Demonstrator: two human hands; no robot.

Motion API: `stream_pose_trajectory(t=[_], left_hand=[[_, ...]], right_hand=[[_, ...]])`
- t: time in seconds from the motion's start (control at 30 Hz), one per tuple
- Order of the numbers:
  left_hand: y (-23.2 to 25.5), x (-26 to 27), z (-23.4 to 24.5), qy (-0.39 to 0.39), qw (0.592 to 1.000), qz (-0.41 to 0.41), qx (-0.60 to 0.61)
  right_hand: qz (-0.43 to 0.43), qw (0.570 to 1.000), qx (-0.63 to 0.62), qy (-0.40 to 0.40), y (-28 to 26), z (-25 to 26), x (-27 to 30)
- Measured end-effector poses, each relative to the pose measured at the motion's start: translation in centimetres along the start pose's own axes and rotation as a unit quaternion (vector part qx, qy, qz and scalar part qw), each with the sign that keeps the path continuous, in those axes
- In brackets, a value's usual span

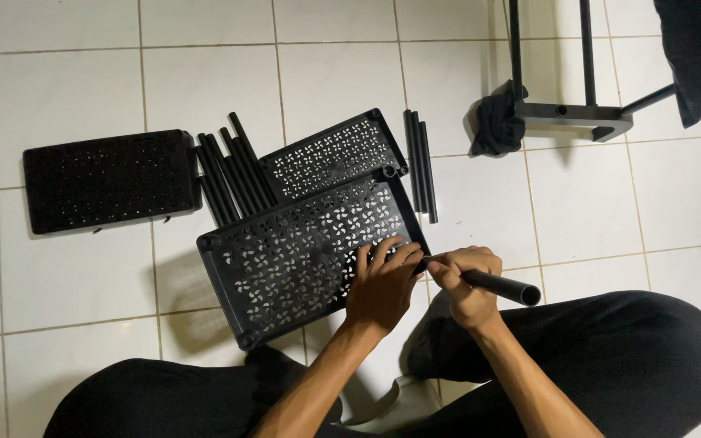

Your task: The person inserts black cylindrical rods into the corner holes of a perforated black plastic tray to form legs. They adjust the tray orientation and continue inserting rods into the remaining corners, then lift and inspect the assembled tray.

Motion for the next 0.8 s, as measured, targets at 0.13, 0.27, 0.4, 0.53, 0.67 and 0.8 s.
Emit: stream_pose_trajectory(t=[0.13,0.27,0.4,0.53,0.67,0.8], left_hand=[[0.0,0.0,-0.3,-0.008,1.0,-0.001,0.007],[0.1,0.0,0.0,0.006,1.0,-0.001,0.015],[0.2,0.0,0.2,0.014,1.0,-0.013,0.023],[0.1,-0.1,-0.1,0.018,1.0,-0.018,0.017],[0.0,0.2,-0.2,0.015,1.0,-0.026,-0.008],[0.0,0.8,-0.1,0.034,0.998,-0.046,-0.025]], right_hand=[[-0.024,0.998,-0.049,-0.025,1.3,0.3,0.0],[-0.005,0.998,-0.039,-0.039,1.2,0.3,0.1],[-0.005,0.999,-0.029,-0.025,1.6,0.3,0.2],[-0.014,0.997,-0.068,0.036,2.5,0.6,0.9],[-0.096,0.989,-0.109,0.041,4.0,-0.4,1.4],[-0.103,0.983,-0.15,0.011,3.8,-0.8,1.5]])
Point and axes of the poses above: each hand's wrist, its own x-axis away from the middle knuckle, its own z-axis out of the back of the hand, y = z × x, the point moved 10 cm from there along -x, towards the middle knuckle, and after that the axes turned 10 degrees about -y, right-handed, at the moved point
